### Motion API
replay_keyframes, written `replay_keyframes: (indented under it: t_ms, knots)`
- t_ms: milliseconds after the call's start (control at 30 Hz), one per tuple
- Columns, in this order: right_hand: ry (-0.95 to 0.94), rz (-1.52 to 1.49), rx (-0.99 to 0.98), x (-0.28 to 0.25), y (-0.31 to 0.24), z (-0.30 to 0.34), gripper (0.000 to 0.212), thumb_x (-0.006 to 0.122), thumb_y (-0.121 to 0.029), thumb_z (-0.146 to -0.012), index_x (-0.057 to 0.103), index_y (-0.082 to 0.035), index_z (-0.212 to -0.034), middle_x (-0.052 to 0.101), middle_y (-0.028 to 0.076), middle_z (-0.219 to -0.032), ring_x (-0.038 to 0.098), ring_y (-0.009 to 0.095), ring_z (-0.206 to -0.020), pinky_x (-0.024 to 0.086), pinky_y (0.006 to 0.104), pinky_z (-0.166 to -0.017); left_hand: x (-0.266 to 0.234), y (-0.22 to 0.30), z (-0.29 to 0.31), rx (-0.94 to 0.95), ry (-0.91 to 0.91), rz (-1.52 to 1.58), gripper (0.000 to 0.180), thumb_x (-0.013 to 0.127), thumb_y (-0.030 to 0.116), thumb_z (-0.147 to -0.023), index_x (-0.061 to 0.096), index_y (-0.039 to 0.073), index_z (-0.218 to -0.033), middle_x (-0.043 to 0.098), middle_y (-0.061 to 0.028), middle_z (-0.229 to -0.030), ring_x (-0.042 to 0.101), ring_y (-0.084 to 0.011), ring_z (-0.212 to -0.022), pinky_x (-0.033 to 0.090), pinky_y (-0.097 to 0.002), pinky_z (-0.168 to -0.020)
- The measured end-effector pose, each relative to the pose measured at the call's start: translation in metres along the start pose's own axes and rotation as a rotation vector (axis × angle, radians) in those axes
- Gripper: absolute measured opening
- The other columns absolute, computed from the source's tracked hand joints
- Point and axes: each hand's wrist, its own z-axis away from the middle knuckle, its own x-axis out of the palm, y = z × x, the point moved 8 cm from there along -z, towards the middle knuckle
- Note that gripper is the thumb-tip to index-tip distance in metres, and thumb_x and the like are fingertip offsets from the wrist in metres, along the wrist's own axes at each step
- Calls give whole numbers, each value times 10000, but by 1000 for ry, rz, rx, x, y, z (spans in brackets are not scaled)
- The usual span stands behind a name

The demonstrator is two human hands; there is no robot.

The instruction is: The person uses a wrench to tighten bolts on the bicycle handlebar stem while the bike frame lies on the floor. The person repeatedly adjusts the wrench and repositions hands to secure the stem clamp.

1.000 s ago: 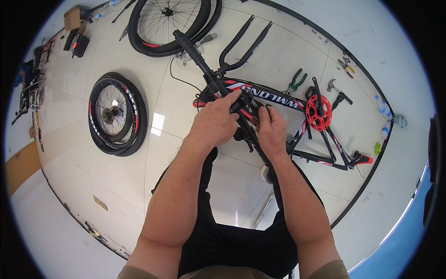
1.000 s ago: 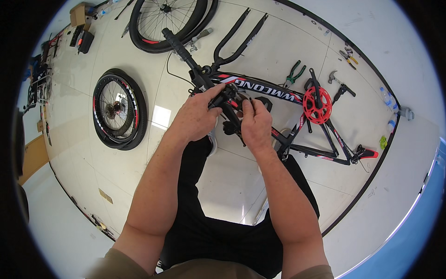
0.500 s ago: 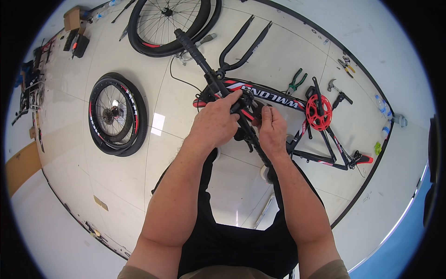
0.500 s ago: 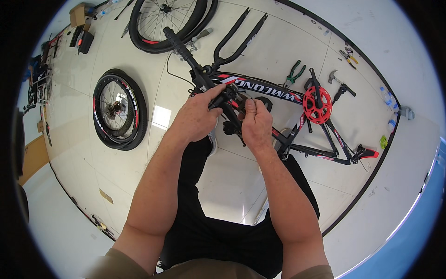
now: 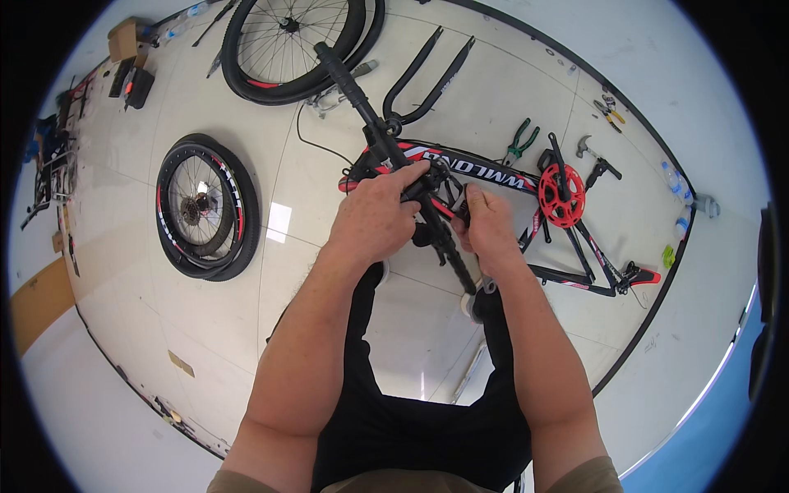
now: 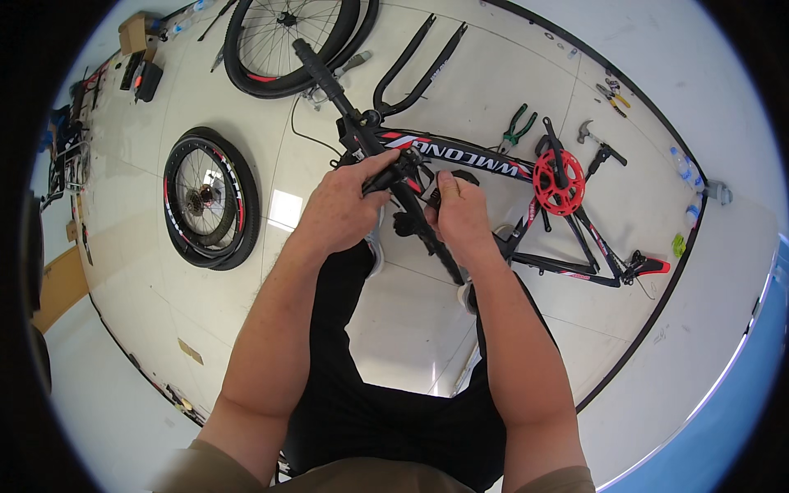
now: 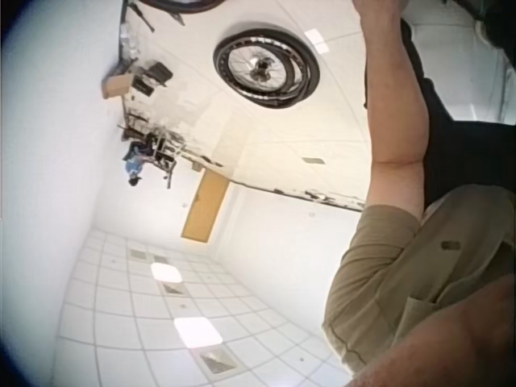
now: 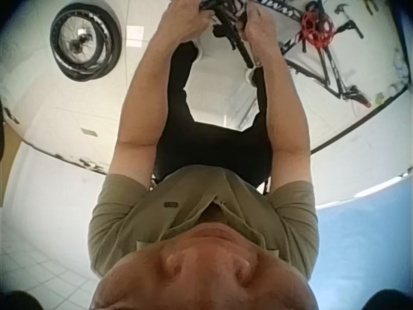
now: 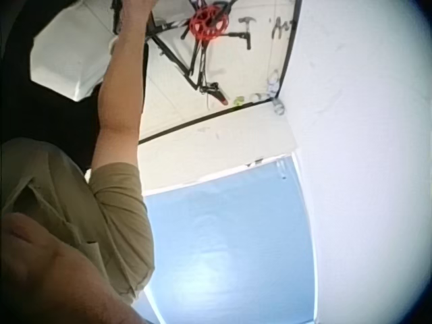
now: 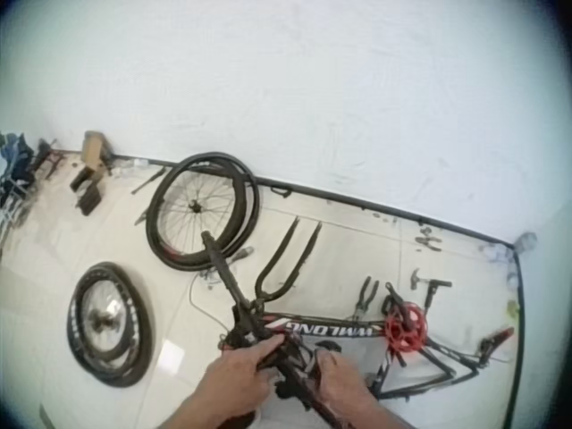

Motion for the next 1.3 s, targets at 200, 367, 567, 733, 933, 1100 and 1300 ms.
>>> replay_keyframes:
  t_ms: [200, 367, 567, 733, 933, 1100, 1300]
  knots:
    - [45, 93, -88, 0, -11, 3, 390, 449, -361, -1106, 588, -61, -901, 562, 26, -661, 467, 92, -528, 338, 264, -456, 3, -3, -5, -27, 12, -12, 586, 644, 69, -879, 566, 138, -1456, 716, -207, -1083, 681, -348, -974, 517, -417, -888]
    - [135, 252, -316, -16, -15, -5, 372, 503, -290, -1062, 651, 24, -928, 654, 73, -706, 601, 144, -629, 467, 321, -615, 5, 3, -1, -19, -14, -25, 575, 628, 81, -886, 561, 137, -1454, 716, -202, -1103, 682, -362, -1042, 525, -454, -914]
    - [191, 204, -354, -9, -18, 2, 187, 571, -161, -1029, 641, 11, -1010, 667, 47, -815, 602, 102, -709, 458, 271, -632, 5, 0, -1, -22, -6, -62, 570, 641, 87, -892, 555, 115, -1455, 713, -196, -1148, 674, -364, -1083, 516, -457, -942]
    - [205, 183, -452, -6, -25, 11, 139, 568, -112, -1021, 619, 17, -1021, 663, 40, -840, 587, 94, -722, 468, 273, -652, 4, 1, -1, -115, -44, -57, 564, 678, 120, -907, 555, 122, -1457, 708, -185, -1194, 664, -355, -1134, 515, -453, -966]
    - [186, 367, -541, -2, -37, 31, 195, 606, -140, -978, 607, 52, -1008, 686, 205, -833, 650, 316, -740, 500, 402, -709, 2, -3, 0, -92, -13, -59, 565, 679, 108, -908, 557, 131, -1460, 711, -177, -1197, 664, -355, -1138, 515, -452, -973]
    - [112, 452, -436, -6, -16, 32, 199, 612, -146, -971, 617, 50, -1005, 690, 172, -818, 651, 279, -726, 502, 389, -697, -2, -6, -1, -13, 61, 44, 578, 675, 65, -868, 596, 144, -1435, 721, -205, -1121, 682, -350, -1021, 511, -397, -930]
    - [61, 316, -382, 4, -15, 35, 159, 623, -102, -964, 624, 47, -1021, 676, 137, -787, 635, 216, -690, 497, 348, -654, -4, 1, 1, -3, 43, 46, 567, 670, 47, -873, 615, 168, -1424, 724, -198, -1056, 676, -336, -918, 515, -391, -885]
